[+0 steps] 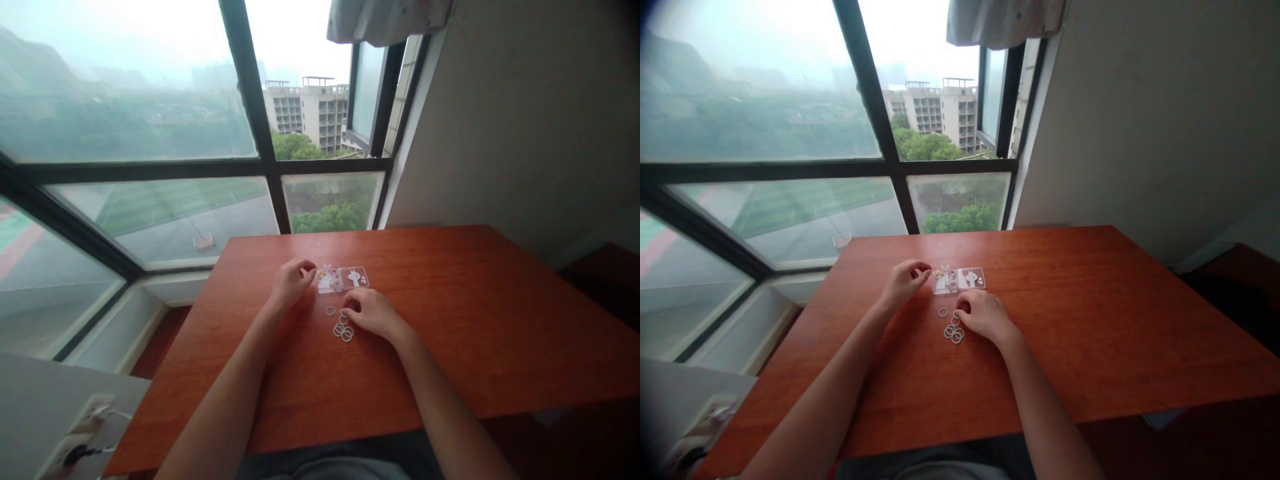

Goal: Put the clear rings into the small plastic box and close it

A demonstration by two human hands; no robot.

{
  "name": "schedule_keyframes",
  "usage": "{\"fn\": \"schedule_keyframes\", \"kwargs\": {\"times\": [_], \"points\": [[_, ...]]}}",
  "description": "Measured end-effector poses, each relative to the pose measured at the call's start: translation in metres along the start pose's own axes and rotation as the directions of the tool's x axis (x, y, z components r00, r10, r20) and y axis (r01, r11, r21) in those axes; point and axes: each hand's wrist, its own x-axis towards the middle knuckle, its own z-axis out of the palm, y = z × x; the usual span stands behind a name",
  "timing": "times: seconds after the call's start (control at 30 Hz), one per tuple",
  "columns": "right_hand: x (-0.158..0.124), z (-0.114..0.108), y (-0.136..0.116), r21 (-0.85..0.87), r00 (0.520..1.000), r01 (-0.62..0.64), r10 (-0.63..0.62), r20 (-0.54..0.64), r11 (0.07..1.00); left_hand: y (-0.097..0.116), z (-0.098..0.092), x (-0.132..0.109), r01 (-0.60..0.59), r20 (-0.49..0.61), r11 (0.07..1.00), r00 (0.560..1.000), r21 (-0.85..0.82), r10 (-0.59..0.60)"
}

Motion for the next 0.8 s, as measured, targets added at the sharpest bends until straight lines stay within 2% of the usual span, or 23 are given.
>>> {"fn": "schedule_keyframes", "kwargs": {"times": [0.17,0.3,0.47,0.6,0.7,0.8], "points": [[-0.002,-0.001,-0.003,-0.032,0.999,-0.015,0.016,0.035,0.999,0.001,0.001,-0.001,-0.019,0.007,1.000,1.000,-0.006,0.019],[0.000,0.001,-0.004,-0.027,1.000,-0.015,0.015,0.011,1.000,0.004,0.002,-0.002,-0.047,0.019,0.998,0.999,-0.033,0.047],[0.006,0.007,-0.001,0.080,0.991,0.023,-0.012,-0.137,0.997,0.015,0.002,-0.003,-0.100,0.075,0.987,0.991,-0.127,0.110],[0.010,0.007,0.001,0.137,0.963,0.035,0.004,-0.271,0.990,0.031,0.003,-0.007,-0.120,0.188,0.964,0.968,-0.236,0.166],[0.011,0.006,0.001,0.159,0.948,0.039,0.014,-0.319,0.987,0.040,0.005,-0.009,-0.106,0.284,0.957,0.941,-0.272,0.184],[0.010,0.005,0.000,0.164,0.943,0.042,0.015,-0.333,0.986,0.043,0.007,-0.010,-0.100,0.324,0.956,0.927,-0.275,0.190]]}}
